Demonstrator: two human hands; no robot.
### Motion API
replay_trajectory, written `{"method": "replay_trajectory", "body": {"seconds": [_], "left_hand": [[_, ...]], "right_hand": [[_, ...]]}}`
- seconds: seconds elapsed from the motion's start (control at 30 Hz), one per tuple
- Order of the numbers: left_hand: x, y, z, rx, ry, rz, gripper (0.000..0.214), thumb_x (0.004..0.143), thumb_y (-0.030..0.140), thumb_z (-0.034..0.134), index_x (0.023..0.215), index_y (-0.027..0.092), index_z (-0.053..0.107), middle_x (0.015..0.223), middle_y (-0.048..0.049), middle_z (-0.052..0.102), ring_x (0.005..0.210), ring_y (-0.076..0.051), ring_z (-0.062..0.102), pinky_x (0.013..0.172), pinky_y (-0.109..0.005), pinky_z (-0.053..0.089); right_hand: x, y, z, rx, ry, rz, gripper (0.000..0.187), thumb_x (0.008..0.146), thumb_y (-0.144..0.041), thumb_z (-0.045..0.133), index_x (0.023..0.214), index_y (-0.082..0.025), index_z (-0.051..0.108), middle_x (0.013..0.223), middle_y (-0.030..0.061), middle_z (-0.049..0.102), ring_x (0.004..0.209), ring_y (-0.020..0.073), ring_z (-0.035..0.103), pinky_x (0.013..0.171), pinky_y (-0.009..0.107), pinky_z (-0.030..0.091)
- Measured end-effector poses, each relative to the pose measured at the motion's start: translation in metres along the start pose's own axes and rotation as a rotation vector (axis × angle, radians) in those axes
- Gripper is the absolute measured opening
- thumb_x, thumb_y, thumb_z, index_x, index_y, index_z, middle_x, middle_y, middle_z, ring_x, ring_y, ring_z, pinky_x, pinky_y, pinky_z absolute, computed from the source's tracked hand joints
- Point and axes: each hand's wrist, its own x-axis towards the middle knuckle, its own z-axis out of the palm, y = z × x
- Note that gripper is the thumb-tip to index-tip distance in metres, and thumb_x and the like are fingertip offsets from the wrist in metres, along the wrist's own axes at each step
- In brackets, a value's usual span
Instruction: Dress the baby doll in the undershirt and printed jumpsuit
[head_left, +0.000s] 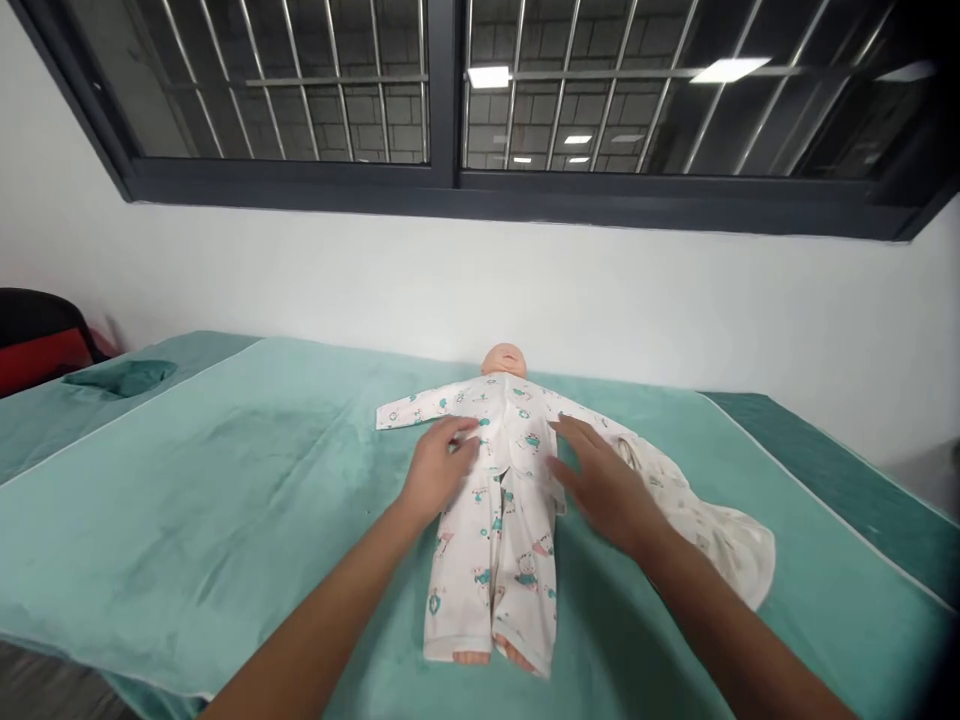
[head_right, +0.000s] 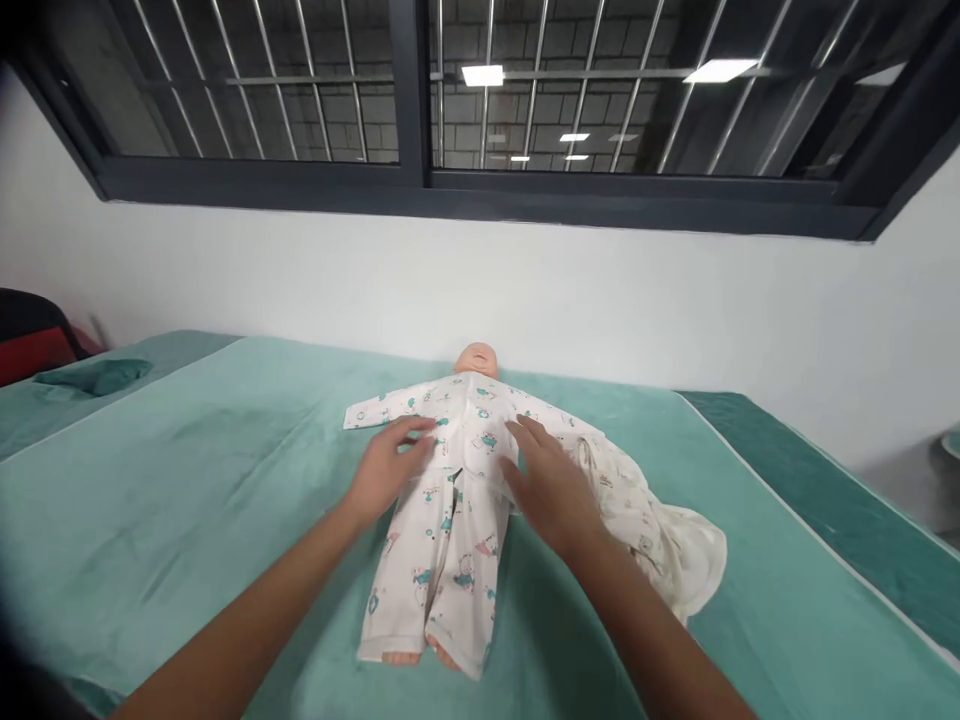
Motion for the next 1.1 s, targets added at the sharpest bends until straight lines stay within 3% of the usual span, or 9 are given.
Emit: {"method": "replay_trajectory", "body": {"seconds": [0.13,0.23,0.33,0.47,0.63,0.93,1.1], "left_hand": [[0.065,-0.001,0.021,0.096,-0.034,0.071,0.029,0.085,0.02,0.054,0.107,0.02,0.072,0.117,-0.0067,0.069,0.113,-0.024,0.059,0.102,-0.037,0.044],[0.11,-0.006,0.033,0.177,-0.135,0.044,0.032,0.088,0.019,0.05,0.111,0.016,0.071,0.117,-0.0094,0.068,0.113,-0.025,0.06,0.103,-0.039,0.042],[0.133,-0.018,0.044,0.246,-0.163,0.025,0.034,0.09,0.021,0.047,0.116,0.019,0.07,0.115,-0.0091,0.067,0.109,-0.024,0.061,0.1,-0.039,0.045],[0.133,-0.031,0.053,0.214,-0.095,0.037,0.037,0.095,0.024,0.041,0.121,0.025,0.067,0.113,-0.0063,0.064,0.11,-0.021,0.06,0.097,-0.035,0.046],[0.127,-0.03,0.053,0.152,-0.129,-0.026,0.038,0.097,0.024,0.04,0.12,0.031,0.069,0.107,-0.0042,0.061,0.107,-0.02,0.06,0.091,-0.034,0.048],[0.13,-0.029,0.057,0.123,-0.078,-0.059,0.032,0.096,0.025,0.044,0.111,0.026,0.072,0.111,-0.0034,0.062,0.108,-0.019,0.06,0.096,-0.034,0.045],[0.131,-0.03,0.058,0.126,-0.088,-0.041,0.032,0.095,0.025,0.045,0.112,0.024,0.072,0.111,-0.0034,0.062,0.109,-0.018,0.06,0.099,-0.033,0.044]], "right_hand": [[0.07,-0.011,0.046,0.367,0.185,0.164,0.039,0.09,-0.031,0.043,0.123,-0.018,0.059,0.124,0.0101,0.063,0.112,0.0236,0.06,0.095,0.04,0.047],[0.113,-0.003,0.064,0.481,0.187,0.271,0.032,0.087,-0.033,0.047,0.11,-0.018,0.064,0.108,0.0078,0.068,0.097,0.0225,0.062,0.089,0.039,0.046],[0.133,0.007,0.075,0.522,0.175,0.286,0.028,0.086,-0.035,0.048,0.102,-0.02,0.066,0.104,0.0054,0.067,0.088,0.021,0.06,0.086,0.039,0.044],[0.135,0.013,0.081,0.553,0.144,0.223,0.026,0.089,-0.034,0.046,0.104,-0.024,0.065,0.11,0.0031,0.064,0.086,0.0191,0.057,0.084,0.037,0.043],[0.133,0.011,0.08,0.586,0.12,0.226,0.025,0.092,-0.034,0.046,0.106,-0.027,0.065,0.11,0.0011,0.064,0.082,0.0176,0.056,0.08,0.034,0.042],[0.136,0.015,0.082,0.626,0.138,0.195,0.025,0.09,-0.033,0.049,0.105,-0.026,0.068,0.113,0.0025,0.063,0.087,0.018,0.056,0.084,0.034,0.043],[0.137,0.019,0.083,0.628,0.136,0.147,0.031,0.089,-0.031,0.048,0.113,-0.027,0.067,0.116,0.0027,0.063,0.087,0.0183,0.056,0.086,0.036,0.044]]}}
